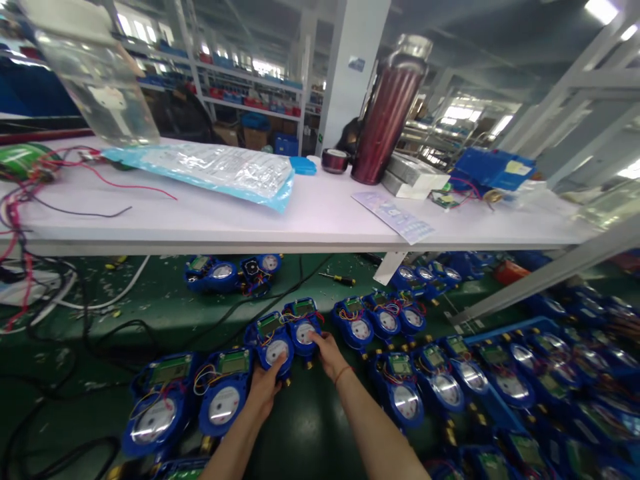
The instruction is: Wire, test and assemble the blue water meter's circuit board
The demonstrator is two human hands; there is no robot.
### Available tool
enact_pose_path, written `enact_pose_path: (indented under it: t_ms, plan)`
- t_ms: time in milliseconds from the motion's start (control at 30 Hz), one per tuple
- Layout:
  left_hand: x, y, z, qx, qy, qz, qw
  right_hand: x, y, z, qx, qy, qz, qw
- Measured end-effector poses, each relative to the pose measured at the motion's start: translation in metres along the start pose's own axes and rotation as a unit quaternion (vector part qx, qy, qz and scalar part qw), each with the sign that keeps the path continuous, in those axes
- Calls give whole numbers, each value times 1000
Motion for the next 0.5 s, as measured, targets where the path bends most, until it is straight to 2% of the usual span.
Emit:
enact_pose_path:
  t_ms: [133, 300, 500]
  plan:
    - [-9, 7, 4, -23, -19, -3, 1000, 10, 14, -28, 29, -8, 2, 1000]
    - [-23, 16, 19, -54, -44, -9, 998, 17, 34, -63, 40, -2, 27, 999]
    - [-14, 12, 27, -65, -105, 17, 992, 12, 42, -80, 46, 21, 32, 998]
Point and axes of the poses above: each hand's wrist, its own y-axis away from the middle knuckle, its own z-axis out of the palm, x = y × z, the point moved 7 cm from there along -y, towards the middle knuckle
